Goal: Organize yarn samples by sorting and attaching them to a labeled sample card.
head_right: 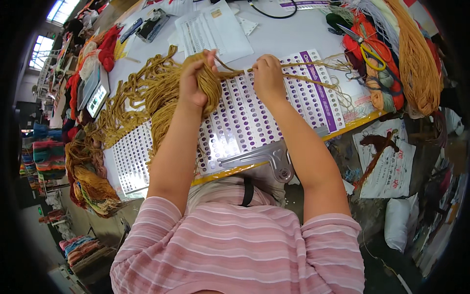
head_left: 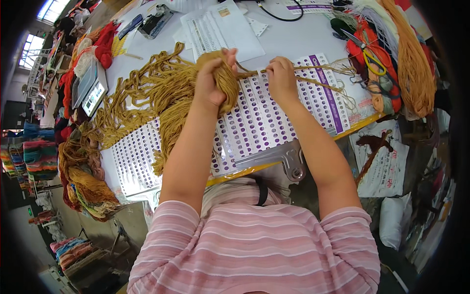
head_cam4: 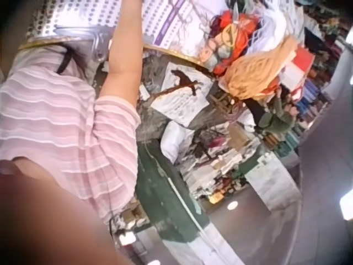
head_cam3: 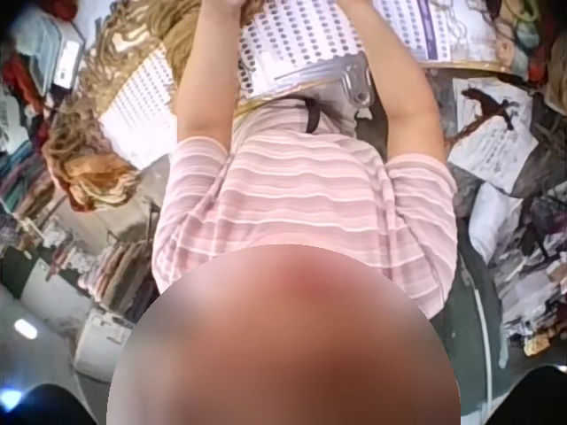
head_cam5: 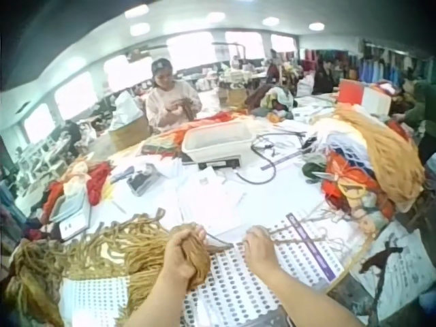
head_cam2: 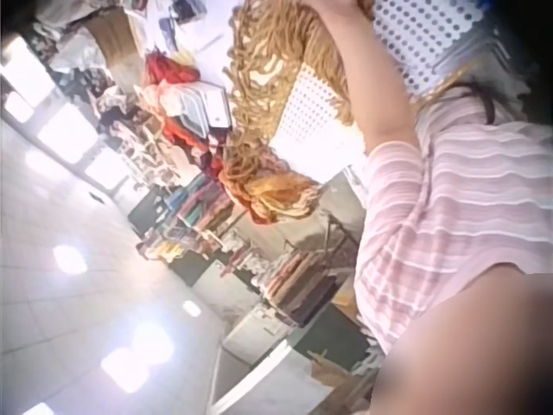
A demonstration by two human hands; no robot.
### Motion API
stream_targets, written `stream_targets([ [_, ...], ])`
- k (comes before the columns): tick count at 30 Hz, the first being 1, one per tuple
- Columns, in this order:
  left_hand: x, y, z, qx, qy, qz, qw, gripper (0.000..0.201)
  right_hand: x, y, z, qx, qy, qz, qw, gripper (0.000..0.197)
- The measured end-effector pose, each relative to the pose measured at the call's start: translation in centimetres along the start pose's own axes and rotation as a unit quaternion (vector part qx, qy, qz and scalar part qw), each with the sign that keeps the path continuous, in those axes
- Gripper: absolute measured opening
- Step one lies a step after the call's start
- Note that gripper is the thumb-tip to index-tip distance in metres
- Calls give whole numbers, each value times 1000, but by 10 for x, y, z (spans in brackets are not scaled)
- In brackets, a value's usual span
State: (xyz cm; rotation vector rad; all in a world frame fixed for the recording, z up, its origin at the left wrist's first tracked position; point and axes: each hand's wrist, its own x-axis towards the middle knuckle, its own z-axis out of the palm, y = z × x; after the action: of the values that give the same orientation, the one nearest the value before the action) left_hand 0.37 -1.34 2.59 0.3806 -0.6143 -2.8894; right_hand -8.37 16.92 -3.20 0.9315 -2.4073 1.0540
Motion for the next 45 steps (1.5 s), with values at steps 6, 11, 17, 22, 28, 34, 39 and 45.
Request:
stream_targets([
  [6,19,-38,8,289,-35,-102,951,26,3,0,-5,82,61,-44,994,8],
  [11,23,-60,10,469,37,-64,880,5,3,0,-9,114,69,-73,988,12],
  [17,17,-47,8,433,-28,44,900,5,6,-7,-13,66,-4,-32,997,17],
  [22,7,-25,4,323,-8,91,942,8,7,1,-3,37,-29,-24,999,13],
  [28,2,71,-44,155,147,70,974,12,0,3,-8,189,25,84,978,7],
  [34,-4,78,-57,236,193,62,950,13,1,-1,-15,258,-93,193,942,13],
  [39,-7,105,-49,139,170,104,970,15,5,-12,-15,118,-113,191,968,21],
  [45,-19,179,-12,201,169,275,925,18,5,-8,-7,9,-79,82,993,32],
])
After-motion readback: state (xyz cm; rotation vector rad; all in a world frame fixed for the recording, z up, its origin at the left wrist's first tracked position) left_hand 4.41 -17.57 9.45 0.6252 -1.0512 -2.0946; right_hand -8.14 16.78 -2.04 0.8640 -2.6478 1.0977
